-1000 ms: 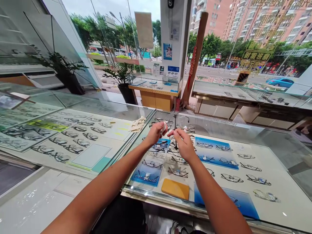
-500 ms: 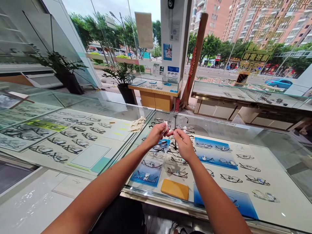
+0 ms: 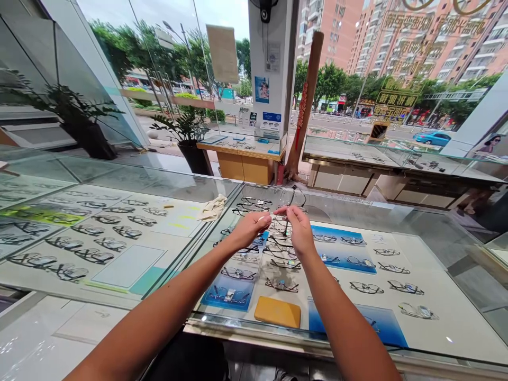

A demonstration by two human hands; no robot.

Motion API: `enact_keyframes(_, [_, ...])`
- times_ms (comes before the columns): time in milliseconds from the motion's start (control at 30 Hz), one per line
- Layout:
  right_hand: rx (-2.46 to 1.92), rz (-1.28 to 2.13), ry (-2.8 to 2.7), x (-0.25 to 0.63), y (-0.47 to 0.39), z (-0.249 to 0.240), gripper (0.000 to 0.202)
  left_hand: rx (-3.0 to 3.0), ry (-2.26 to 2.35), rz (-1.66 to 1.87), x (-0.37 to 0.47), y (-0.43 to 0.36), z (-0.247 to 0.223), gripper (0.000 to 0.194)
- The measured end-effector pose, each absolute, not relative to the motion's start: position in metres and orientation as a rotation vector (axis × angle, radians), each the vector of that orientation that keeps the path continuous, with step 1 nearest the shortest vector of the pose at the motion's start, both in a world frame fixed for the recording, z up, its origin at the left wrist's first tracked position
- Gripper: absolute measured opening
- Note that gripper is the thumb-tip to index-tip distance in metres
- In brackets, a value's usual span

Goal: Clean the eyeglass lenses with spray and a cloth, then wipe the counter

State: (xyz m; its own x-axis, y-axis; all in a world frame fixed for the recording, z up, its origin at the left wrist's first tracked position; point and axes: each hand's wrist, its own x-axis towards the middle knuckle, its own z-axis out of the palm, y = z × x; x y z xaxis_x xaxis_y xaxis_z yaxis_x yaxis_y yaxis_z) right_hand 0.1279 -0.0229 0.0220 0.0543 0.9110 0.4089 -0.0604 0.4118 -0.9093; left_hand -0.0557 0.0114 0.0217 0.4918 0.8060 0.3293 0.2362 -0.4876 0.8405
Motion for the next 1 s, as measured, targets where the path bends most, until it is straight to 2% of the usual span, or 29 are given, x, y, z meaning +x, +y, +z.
enact_keyframes(133, [-0.861,0.911,-1.285,0.129,-0.023,0.022,0.037,1.926,0.844,1.055,-0.066,0.023,0.023,0.058])
enact_keyframes(233, [-0.876,0.903,-1.283,0.131,-0.022,0.022,0.038,1.786,0.935,1.289,-0.088,0.045,0.027,0.050])
enact_keyframes(333, [-0.883,0.890,-1.288,0.134,-0.020,0.020,0.040,1.617,1.237,1.624,-0.123,0.074,0.029,0.033])
enact_keyframes(400, [-0.879,0.880,-1.288,0.135,-0.018,0.019,0.039,1.484,1.645,1.723,-0.149,0.090,0.028,0.023])
enact_keyframes(467, [-0.872,0.875,-1.284,0.137,-0.016,0.017,0.037,1.271,2.046,1.662,-0.171,0.102,0.024,0.026])
enact_keyframes(567, [-0.845,0.902,-1.259,0.138,-0.015,0.016,0.035,1.034,2.309,1.539,-0.194,0.110,0.014,0.035])
enact_keyframes(1000, [-0.839,0.941,-1.266,0.136,-0.018,0.022,0.037,0.838,2.438,1.488,-0.212,0.123,-0.021,0.045])
